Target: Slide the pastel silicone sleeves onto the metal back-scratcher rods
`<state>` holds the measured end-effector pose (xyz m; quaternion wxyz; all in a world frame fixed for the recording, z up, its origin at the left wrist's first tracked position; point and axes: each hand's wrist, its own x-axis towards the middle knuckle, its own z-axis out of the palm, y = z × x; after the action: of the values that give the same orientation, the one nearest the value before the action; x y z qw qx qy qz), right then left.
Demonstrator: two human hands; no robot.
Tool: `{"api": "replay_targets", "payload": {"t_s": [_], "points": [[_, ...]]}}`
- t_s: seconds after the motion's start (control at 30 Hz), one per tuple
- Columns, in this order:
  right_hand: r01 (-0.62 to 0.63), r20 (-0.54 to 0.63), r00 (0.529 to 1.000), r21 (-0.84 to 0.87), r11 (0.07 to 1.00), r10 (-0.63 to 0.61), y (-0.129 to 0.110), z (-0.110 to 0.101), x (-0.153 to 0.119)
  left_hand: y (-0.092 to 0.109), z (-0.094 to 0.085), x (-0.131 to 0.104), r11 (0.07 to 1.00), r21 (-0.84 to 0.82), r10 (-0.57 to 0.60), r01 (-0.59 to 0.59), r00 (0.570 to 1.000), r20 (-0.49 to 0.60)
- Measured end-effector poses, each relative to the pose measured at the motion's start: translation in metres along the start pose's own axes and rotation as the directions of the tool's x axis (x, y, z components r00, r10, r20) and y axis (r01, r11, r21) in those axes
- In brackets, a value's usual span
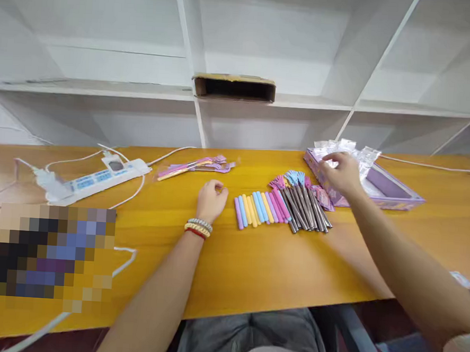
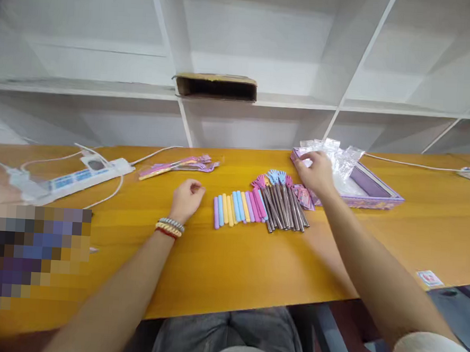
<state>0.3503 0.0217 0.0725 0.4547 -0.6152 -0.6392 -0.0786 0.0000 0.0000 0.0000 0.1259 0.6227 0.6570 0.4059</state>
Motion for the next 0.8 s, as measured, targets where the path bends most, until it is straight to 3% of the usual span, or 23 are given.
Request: {"api": "replay_targets", "payload": {"t_s": [0.1, 0.2, 0.27, 0.47, 0.6, 0.7, 0.8], "points": [[0.21, 0.081, 0.971, 0.141, 0.967, -0.223, -0.043, 0.013, -0.025, -0.003, -0.001, 0.0, 0.998, 0.059, 0.014, -0.018, 0.998, 0.06], [0.446, 0.151, 0.867, 0.191, 0.874, -0.475, -0.076, 0.023, -0.048, -0.006, -0.001, -0.001, 0.996, 0.085, -0.005, -0.007, 0.989, 0.144], [0.521, 0.167, 0.813, 0.22, 0.824, -0.559, -0.088, 0.03, -0.06, -0.007, -0.002, -0.001, 0.997, 0.072, -0.035, 0.022, 0.982, 0.187], [0.545, 0.196, 0.782, 0.243, 0.802, -0.591, -0.078, 0.044, -0.08, -0.011, -0.006, 0.009, 0.989, 0.02, -0.148, 0.148, 0.956, 0.252], [0.509, 0.182, 0.808, 0.263, 0.82, -0.56, -0.066, 0.046, -0.084, -0.022, -0.007, 0.025, 0.97, -0.02, -0.229, 0.243, 0.935, 0.269], [0.46, 0.186, 0.838, 0.267, 0.847, -0.513, -0.063, 0.048, -0.086, -0.033, -0.009, 0.039, 0.957, -0.008, -0.281, 0.29, 0.933, 0.224], [0.447, 0.221, 0.834, 0.265, 0.854, -0.505, -0.066, 0.051, -0.089, -0.043, -0.014, 0.052, 0.956, 0.061, -0.293, 0.289, 0.953, 0.077]]}}
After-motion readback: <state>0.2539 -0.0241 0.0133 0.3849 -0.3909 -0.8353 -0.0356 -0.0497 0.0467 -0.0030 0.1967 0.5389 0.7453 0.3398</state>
